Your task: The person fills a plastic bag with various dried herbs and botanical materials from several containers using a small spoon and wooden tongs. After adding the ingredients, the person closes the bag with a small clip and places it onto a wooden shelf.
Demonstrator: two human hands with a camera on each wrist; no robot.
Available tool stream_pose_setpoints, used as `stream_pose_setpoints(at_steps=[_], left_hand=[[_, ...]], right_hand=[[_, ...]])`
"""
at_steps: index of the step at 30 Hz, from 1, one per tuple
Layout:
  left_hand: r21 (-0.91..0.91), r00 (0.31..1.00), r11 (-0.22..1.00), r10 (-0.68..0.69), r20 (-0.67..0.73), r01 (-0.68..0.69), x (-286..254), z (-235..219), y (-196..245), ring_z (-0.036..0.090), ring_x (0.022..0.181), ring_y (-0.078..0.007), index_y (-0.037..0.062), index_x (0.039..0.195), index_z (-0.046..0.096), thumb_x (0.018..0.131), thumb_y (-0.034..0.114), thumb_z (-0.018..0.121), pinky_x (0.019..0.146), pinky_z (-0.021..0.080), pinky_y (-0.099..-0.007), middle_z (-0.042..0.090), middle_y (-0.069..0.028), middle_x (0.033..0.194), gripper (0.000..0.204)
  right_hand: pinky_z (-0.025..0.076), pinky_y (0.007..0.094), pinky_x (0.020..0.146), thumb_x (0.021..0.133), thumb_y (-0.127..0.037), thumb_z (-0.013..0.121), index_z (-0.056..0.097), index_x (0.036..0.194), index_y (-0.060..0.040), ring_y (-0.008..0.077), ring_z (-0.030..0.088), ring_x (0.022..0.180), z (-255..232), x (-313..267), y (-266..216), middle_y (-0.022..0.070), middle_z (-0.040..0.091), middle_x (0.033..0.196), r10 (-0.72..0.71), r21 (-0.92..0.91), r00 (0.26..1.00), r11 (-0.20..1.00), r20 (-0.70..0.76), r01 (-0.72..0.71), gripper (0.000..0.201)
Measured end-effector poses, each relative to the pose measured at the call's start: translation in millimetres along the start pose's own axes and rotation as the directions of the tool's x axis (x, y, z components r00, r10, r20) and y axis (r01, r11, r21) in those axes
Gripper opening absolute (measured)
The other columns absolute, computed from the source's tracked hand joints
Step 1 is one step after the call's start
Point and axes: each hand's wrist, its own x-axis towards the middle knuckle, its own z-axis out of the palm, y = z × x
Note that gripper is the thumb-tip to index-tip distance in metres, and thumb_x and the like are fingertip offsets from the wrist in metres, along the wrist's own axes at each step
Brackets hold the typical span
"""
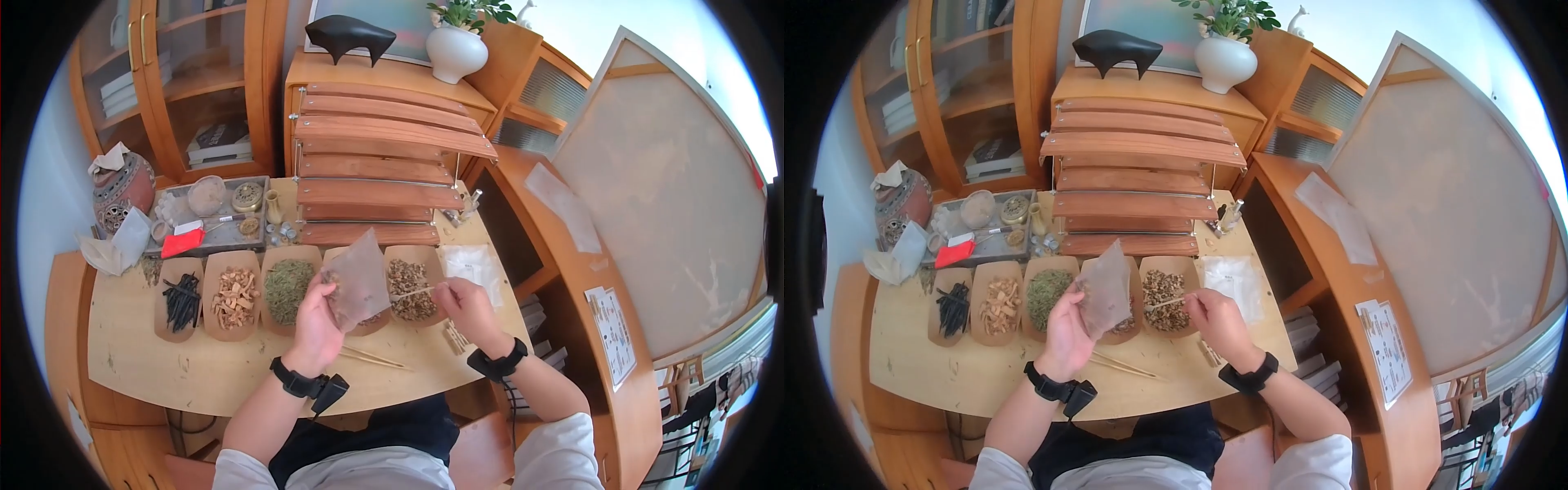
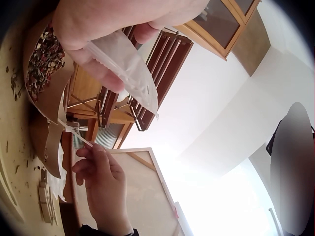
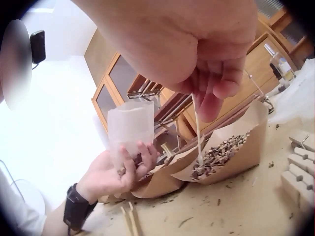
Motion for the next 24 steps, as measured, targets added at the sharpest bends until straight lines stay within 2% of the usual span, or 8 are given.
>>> stream_pose_setpoints(at_steps=[3, 6, 9, 12, 15, 18, 21, 24], left_hand=[[-0.002, 1.000, 1.000, 0.003, -0.002, -0.003, -0.3, -0.3, -0.2, 0.053, 0.132, -0.0265, 0.0100, 0.145, 0.040, 0.095, 0.020, 0.043, 0.110, 0.045, -0.0477, 0.051, -0.0099, 0.143, 0.051], [-0.008, 1.000, 1.000, 0.008, -0.011, -0.008, -1.4, 2.1, 1.1, 0.053, 0.132, -0.0265, 0.0098, 0.145, 0.040, 0.095, 0.020, 0.043, 0.110, 0.045, -0.0478, 0.052, -0.0101, 0.143, 0.052], [-0.011, 1.000, 1.000, 0.002, 0.001, -0.002, -0.9, 0.6, 0.5, 0.052, 0.133, -0.0267, 0.0095, 0.146, 0.039, 0.095, 0.020, 0.043, 0.110, 0.045, -0.0477, 0.051, -0.0103, 0.144, 0.052], [-0.010, 1.000, 1.000, -0.002, 0.023, 0.003, -0.2, 0.6, 1.0, 0.052, 0.133, -0.0271, 0.0092, 0.147, 0.039, 0.095, 0.020, 0.042, 0.110, 0.045, -0.0478, 0.051, -0.0104, 0.145, 0.053], [-0.012, 1.000, 1.000, 0.002, 0.015, -0.002, -0.4, 0.6, 0.9, 0.053, 0.132, -0.0275, 0.0090, 0.147, 0.038, 0.095, 0.020, 0.042, 0.110, 0.045, -0.0475, 0.051, -0.0106, 0.145, 0.054], [-0.026, 1.000, 1.000, 0.005, 0.009, -0.005, 1.5, -2.9, -2.0, 0.053, 0.132, -0.0275, 0.0096, 0.146, 0.039, 0.094, 0.020, 0.043, 0.110, 0.045, -0.0473, 0.051, -0.0106, 0.144, 0.053], [-0.020, 1.000, 1.000, -0.003, 0.029, 0.004, 0.7, -2.2, -1.9, 0.052, 0.133, -0.0274, 0.0104, 0.145, 0.040, 0.094, 0.020, 0.043, 0.110, 0.045, -0.0475, 0.051, -0.0104, 0.143, 0.051], [-0.008, 1.000, 1.000, -0.008, 0.021, 0.008, -0.7, 0.9, -0.7, 0.052, 0.133, -0.0270, 0.0109, 0.144, 0.040, 0.094, 0.021, 0.043, 0.110, 0.045, -0.0482, 0.052, -0.0100, 0.143, 0.050]], right_hand=[[0.052, 0.0330, 0.063, 0.100, -0.013, 0.055, 0.068, 0.095, 0.0046, 0.0244, 0.066, 0.064, -0.9, 8.6, 17.4, 0.0144, 0.069, 0.076, 0.060, 0.033, 0.998, 0.998, -0.021, -0.059, 0.022], [0.049, 0.0270, 0.061, 0.103, -0.013, 0.052, 0.067, 0.095, 0.0037, 0.0119, 0.063, 0.065, -0.2, 14.4, 25.3, 0.0067, 0.067, 0.074, 0.086, 0.075, 0.994, 0.994, -0.068, -0.081, 0.023], [0.050, 0.0271, 0.061, 0.102, -0.011, 0.052, 0.067, 0.097, 0.0044, 0.0121, 0.064, 0.065, 2.3, 12.1, 0.9, 0.0070, 0.068, 0.076, 0.132, 0.156, 0.991, 0.979, -0.011, -0.128, 0.022], [0.051, 0.0271, 0.061, 0.102, -0.012, 0.052, 0.067, 0.099, 0.0049, 0.0120, 0.064, 0.065, 4.9, 12.5, 1.1, 0.0067, 0.068, 0.078, 0.086, 0.098, 0.996, 0.991, 0.032, -0.089, 0.023], [0.051, 0.0272, 0.062, 0.102, -0.014, 0.052, 0.067, 0.099, 0.0048, 0.0120, 0.065, 0.066, 5.0, 22.9, 35.8, 0.0063, 0.068, 0.078, 0.041, -0.044, 0.994, 0.998, -0.099, -0.045, 0.024], [0.051, 0.0279, 0.062, 0.103, -0.015, 0.052, 0.067, 0.099, 0.0047, 0.0128, 0.066, 0.066, -4.4, 29.1, 26.4, 0.0077, 0.069, 0.079, 0.177, 0.101, 0.980, 0.981, -0.095, -0.167, 0.026], [0.052, 0.0281, 0.062, 0.103, -0.015, 0.052, 0.067, 0.100, 0.0053, 0.0130, 0.066, 0.066, -2.2, 30.1, 24.9, 0.0088, 0.070, 0.080, 0.126, 0.106, 0.992, 0.987, -0.019, -0.124, 0.026], [0.052, 0.0333, 0.062, 0.101, -0.019, 0.054, 0.070, 0.095, 0.0026, 0.0173, 0.066, 0.063, 3.1, 27.0, 24.0, 0.0103, 0.066, 0.067, 0.123, 0.087, 0.991, 0.988, 0.042, -0.126, 0.028]])
